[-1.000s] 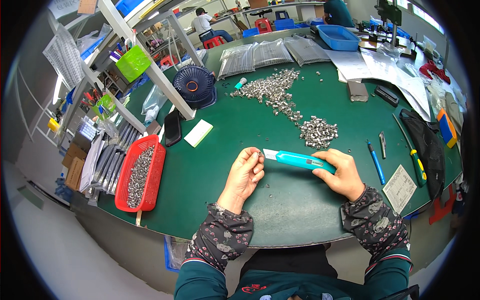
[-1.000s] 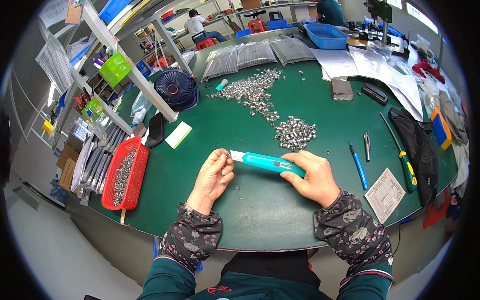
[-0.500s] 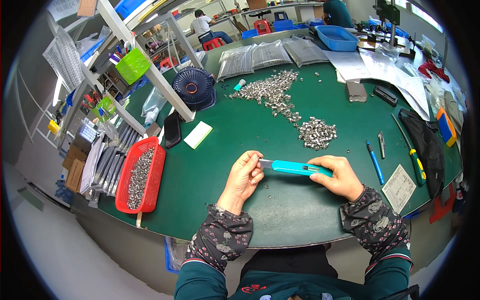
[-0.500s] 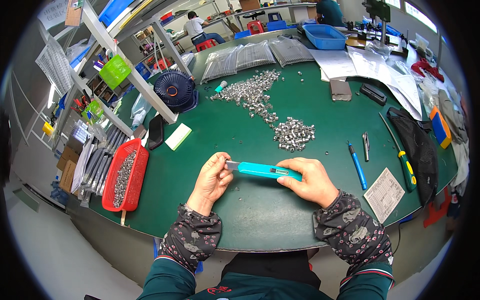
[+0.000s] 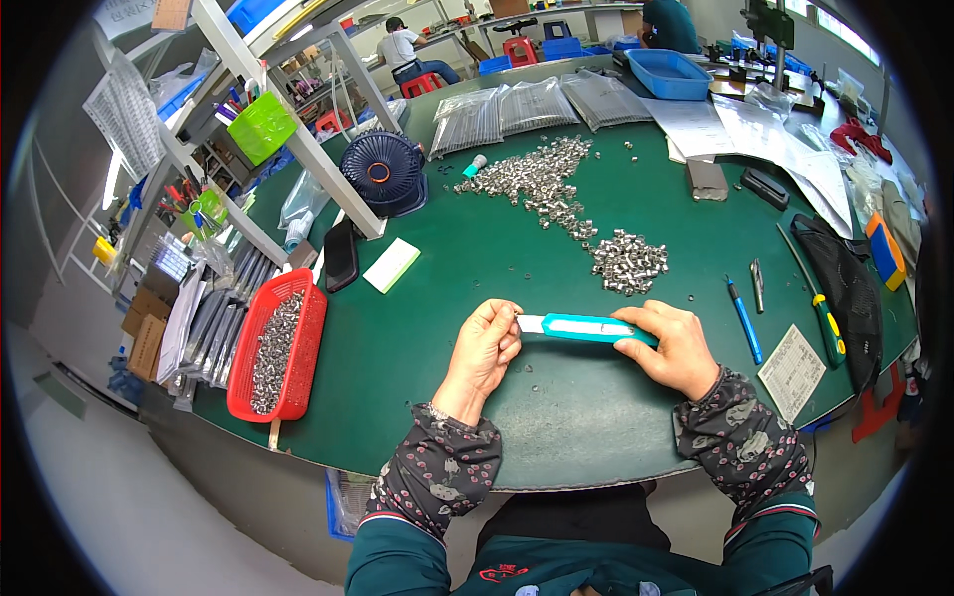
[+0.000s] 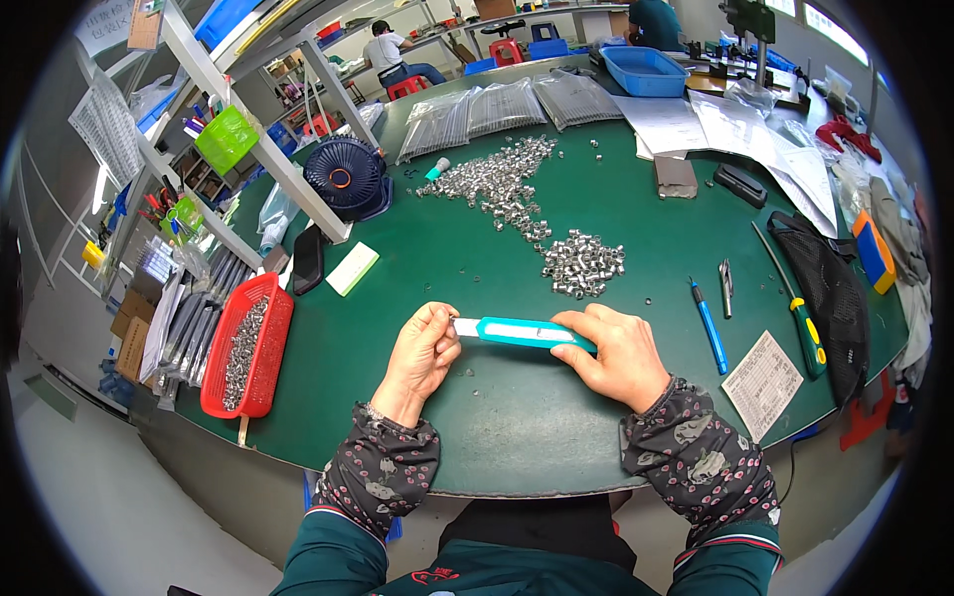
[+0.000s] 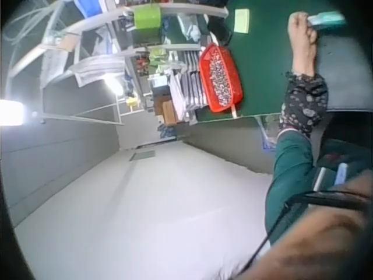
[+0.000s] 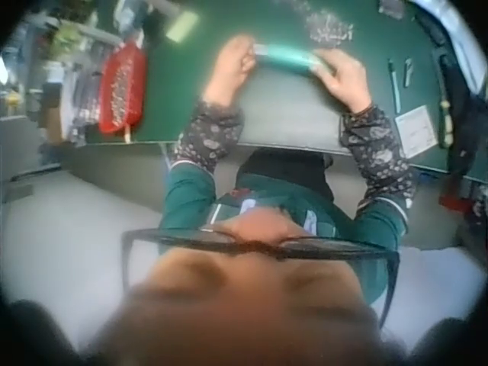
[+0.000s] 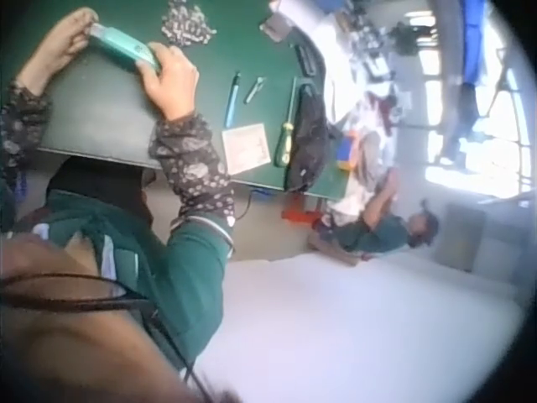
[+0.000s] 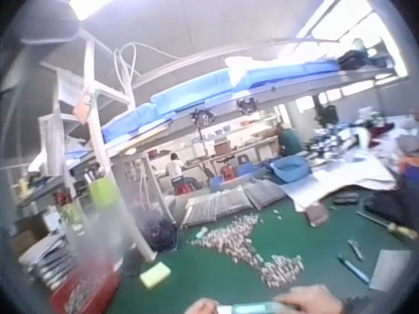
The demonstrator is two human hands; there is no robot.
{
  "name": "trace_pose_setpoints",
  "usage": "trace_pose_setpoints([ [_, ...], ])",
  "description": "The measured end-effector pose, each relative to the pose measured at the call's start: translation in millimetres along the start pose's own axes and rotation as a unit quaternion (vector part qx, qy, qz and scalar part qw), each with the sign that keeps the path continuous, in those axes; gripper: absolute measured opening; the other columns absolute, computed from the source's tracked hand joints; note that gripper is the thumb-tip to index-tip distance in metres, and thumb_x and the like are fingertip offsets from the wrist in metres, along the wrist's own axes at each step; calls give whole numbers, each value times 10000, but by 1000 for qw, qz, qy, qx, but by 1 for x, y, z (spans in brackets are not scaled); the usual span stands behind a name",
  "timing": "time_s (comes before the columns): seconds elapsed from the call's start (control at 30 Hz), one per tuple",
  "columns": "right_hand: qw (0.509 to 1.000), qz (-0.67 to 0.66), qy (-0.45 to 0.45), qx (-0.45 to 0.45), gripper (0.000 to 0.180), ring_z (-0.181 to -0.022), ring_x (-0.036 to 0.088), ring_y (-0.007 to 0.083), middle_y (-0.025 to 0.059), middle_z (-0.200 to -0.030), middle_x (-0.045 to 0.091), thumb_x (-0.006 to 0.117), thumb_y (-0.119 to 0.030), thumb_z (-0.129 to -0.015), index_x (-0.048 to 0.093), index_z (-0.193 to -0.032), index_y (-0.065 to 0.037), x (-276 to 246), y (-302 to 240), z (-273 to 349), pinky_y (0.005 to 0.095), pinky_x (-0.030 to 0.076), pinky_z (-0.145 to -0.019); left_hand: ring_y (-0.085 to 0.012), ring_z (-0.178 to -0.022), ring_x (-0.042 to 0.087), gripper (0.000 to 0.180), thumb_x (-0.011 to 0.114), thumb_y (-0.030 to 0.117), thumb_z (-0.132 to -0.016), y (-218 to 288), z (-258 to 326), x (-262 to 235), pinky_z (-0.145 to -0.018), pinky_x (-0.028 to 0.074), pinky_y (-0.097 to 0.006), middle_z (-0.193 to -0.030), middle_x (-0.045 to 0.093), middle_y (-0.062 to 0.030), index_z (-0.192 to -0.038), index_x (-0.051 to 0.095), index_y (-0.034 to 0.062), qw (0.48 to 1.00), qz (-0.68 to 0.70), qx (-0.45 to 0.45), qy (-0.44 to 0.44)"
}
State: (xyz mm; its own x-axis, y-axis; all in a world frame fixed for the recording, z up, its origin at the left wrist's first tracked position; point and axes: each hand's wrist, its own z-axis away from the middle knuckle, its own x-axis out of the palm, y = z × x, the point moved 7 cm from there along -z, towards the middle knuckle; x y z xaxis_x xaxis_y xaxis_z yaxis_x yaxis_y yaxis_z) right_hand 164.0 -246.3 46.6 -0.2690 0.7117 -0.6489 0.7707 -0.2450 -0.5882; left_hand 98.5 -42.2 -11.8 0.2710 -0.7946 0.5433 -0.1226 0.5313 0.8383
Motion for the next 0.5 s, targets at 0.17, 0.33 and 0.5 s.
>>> trace_pose_setpoints([
  [0.17,999,41,21,-22,254,-580,533,260,78,-668,510,660,-215,-701,612,-923,-101,-3,-5,0,352,412,-511,-37,-487,353,155,537,179,-870,-2,0,-2,-384,271,-156,-641,464,0,-818,539,33,1000,-6,-10,8],
  [0.33,997,58,30,-36,266,-560,518,254,73,-658,489,665,-202,-691,607,-933,-108,-4,-7,1,355,402,-497,-36,-486,341,163,538,191,-870,-3,0,-4,-380,261,-155,-637,457,5,-804,537,43,1000,-12,-18,13],
  [0.5,996,67,31,-40,266,-554,513,247,68,-648,478,666,-198,-688,606,-932,-111,-3,-8,1,351,398,-491,-33,-472,327,179,535,211,-873,-3,0,-4,-370,250,-157,-616,440,12,-787,533,54,999,-20,-26,23],
])
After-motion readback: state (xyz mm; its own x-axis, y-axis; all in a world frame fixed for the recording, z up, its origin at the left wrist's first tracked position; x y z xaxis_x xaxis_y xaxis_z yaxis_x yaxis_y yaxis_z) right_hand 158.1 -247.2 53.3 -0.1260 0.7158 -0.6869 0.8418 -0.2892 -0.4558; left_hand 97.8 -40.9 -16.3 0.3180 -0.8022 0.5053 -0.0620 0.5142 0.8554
